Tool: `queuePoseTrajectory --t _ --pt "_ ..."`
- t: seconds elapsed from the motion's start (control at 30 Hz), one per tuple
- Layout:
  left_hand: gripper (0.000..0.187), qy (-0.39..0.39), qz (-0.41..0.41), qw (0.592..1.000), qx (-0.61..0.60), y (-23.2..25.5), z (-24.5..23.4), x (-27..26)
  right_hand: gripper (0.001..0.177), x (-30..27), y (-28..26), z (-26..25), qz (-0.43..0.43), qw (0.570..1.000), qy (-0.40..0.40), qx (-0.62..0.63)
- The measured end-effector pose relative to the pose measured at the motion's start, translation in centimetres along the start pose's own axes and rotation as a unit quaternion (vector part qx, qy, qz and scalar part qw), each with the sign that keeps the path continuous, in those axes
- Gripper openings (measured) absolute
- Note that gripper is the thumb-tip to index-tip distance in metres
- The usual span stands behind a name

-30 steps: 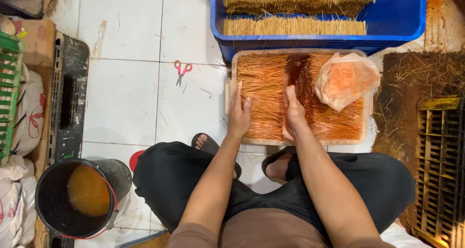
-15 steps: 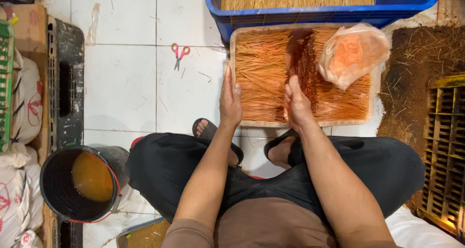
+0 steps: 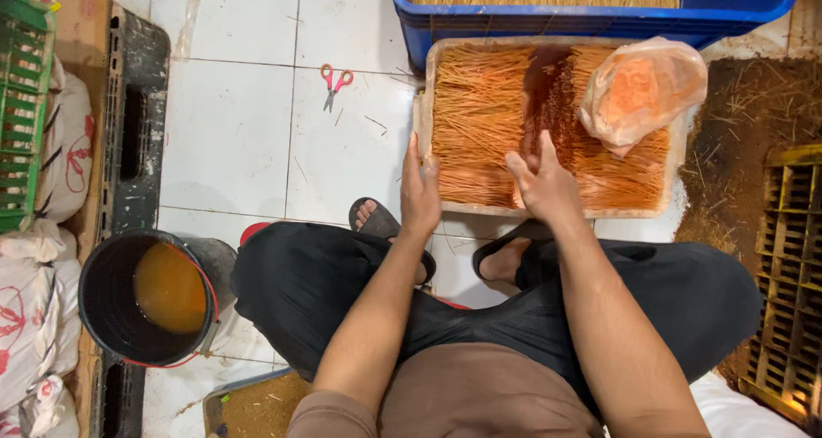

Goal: The person sits on the floor and arranges thin orange sticks in a white tray, smoothing and aligning them by hand. They transfer bundles of sticks from a blue bin into the tray and continue to organize them.

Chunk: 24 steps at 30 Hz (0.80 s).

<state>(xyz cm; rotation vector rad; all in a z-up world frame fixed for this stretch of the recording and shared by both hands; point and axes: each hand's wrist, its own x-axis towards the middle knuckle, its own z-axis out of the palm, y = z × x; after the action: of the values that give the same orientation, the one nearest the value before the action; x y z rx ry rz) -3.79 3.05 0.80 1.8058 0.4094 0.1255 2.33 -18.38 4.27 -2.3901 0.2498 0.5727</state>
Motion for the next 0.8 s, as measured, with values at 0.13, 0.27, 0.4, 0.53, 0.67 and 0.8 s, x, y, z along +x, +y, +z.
queuePoseTrajectory --t 0.13,0.27,0.4,0.53,0.67,0.8 --pt "0.062 0.043 -0.014 0.999 0.018 -0.1 1.2 -1.8 0.039 -1.2 -3.7 1.4 -0.178 0.975 0.011 -0.132" --pt "0.064 -0.003 0.024 0.999 0.045 -1.4 1.6 -2.2 0.029 -0.6 -3.9 4.9 -0.351 0.91 0.064 -0.209" --pt "0.067 -0.031 0.064 0.996 0.051 -2.3 1.9 -2.0 0.045 -0.6 -2.6 6.4 -0.434 0.842 0.202 -0.25" --pt "0.068 -0.042 0.059 0.997 0.033 -1.9 2.0 -1.1 0.041 -0.1 -2.6 6.7 -0.381 0.878 0.117 -0.265" --pt "0.067 -0.027 0.049 0.998 -0.02 -1.4 1.3 -0.5 0.042 0.5 -2.2 6.5 -0.417 0.856 0.142 -0.272" --pt "0.066 -0.033 0.054 0.997 -0.033 -1.5 1.2 0.0 0.049 0.5 -1.9 6.8 -0.369 0.882 0.059 -0.286"
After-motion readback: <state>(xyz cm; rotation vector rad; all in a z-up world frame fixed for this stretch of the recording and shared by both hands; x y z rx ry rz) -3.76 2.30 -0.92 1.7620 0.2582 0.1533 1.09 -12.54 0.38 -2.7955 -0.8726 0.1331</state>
